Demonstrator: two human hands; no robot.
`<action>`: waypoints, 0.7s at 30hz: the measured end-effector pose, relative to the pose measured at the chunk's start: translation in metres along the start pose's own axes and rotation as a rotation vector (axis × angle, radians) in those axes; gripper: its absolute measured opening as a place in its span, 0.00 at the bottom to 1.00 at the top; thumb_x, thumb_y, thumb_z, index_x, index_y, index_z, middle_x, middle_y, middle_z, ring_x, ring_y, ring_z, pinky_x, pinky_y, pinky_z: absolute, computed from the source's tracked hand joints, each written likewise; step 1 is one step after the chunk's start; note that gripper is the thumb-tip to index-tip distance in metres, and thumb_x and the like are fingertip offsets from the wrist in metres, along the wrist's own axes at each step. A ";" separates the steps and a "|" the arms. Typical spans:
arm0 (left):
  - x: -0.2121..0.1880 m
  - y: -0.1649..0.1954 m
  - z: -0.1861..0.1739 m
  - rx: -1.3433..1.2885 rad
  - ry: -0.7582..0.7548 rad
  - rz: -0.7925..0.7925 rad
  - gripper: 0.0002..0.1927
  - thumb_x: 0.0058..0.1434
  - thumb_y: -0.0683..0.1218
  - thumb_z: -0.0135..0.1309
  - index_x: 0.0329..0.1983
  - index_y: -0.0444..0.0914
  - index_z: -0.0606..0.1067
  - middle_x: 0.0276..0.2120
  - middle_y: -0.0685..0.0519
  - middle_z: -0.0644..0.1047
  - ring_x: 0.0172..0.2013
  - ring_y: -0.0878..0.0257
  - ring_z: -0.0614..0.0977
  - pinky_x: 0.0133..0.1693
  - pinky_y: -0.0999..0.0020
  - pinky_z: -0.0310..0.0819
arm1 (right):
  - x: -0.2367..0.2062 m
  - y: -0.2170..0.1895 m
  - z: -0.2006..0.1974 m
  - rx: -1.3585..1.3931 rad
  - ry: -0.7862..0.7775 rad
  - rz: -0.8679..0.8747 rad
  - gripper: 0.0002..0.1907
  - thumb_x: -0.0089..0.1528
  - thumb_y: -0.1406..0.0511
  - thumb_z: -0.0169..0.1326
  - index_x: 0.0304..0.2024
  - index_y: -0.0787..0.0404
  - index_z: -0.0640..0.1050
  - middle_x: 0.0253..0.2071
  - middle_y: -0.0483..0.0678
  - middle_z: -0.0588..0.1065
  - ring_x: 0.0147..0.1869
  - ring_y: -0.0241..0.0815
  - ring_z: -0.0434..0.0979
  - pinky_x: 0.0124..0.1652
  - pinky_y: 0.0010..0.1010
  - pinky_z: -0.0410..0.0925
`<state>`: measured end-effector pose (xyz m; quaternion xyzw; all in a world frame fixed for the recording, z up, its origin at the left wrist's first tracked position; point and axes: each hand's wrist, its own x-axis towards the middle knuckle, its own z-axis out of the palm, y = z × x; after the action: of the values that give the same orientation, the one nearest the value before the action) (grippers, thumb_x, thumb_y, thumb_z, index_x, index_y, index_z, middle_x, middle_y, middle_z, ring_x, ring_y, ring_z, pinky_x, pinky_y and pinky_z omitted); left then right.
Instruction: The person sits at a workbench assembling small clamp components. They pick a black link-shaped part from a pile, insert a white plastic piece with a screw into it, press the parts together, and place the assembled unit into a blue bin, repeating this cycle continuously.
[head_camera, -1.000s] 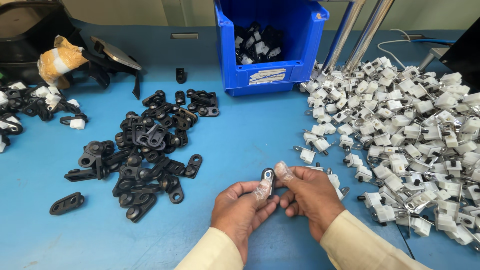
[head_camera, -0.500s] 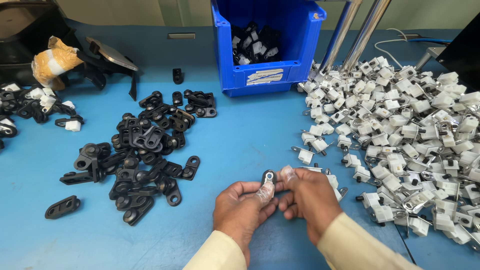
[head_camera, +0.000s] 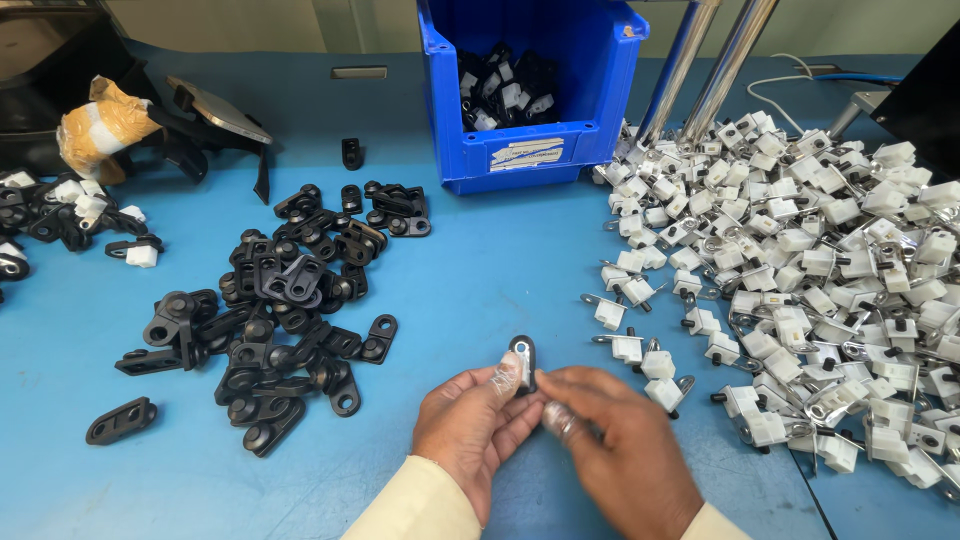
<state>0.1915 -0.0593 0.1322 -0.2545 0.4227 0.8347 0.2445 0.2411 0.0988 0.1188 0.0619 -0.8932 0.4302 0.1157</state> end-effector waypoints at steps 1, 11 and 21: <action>0.000 0.000 0.001 0.007 0.001 0.001 0.13 0.64 0.46 0.59 0.44 0.31 0.76 0.39 0.47 0.81 0.39 0.60 0.84 0.48 0.66 0.84 | -0.003 0.002 0.001 -0.043 0.009 -0.110 0.22 0.58 0.71 0.59 0.56 0.59 0.81 0.51 0.50 0.80 0.52 0.42 0.84 0.48 0.29 0.74; -0.004 0.005 0.008 0.127 0.028 0.003 0.13 0.62 0.46 0.62 0.43 0.31 0.77 0.38 0.47 0.81 0.38 0.59 0.86 0.46 0.68 0.85 | 0.026 -0.002 -0.019 0.385 -0.004 0.627 0.15 0.62 0.64 0.60 0.51 0.57 0.85 0.30 0.52 0.79 0.30 0.37 0.76 0.27 0.28 0.69; -0.021 0.008 0.026 0.407 0.110 0.145 0.13 0.59 0.44 0.65 0.42 0.31 0.80 0.33 0.47 0.85 0.34 0.62 0.86 0.39 0.71 0.82 | 0.060 -0.005 0.004 0.534 0.142 0.720 0.10 0.62 0.68 0.57 0.38 0.73 0.83 0.25 0.52 0.78 0.22 0.38 0.73 0.22 0.28 0.66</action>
<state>0.1970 -0.0464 0.1635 -0.2139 0.6122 0.7326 0.2065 0.1839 0.0917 0.1355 -0.2545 -0.7056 0.6614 -0.0002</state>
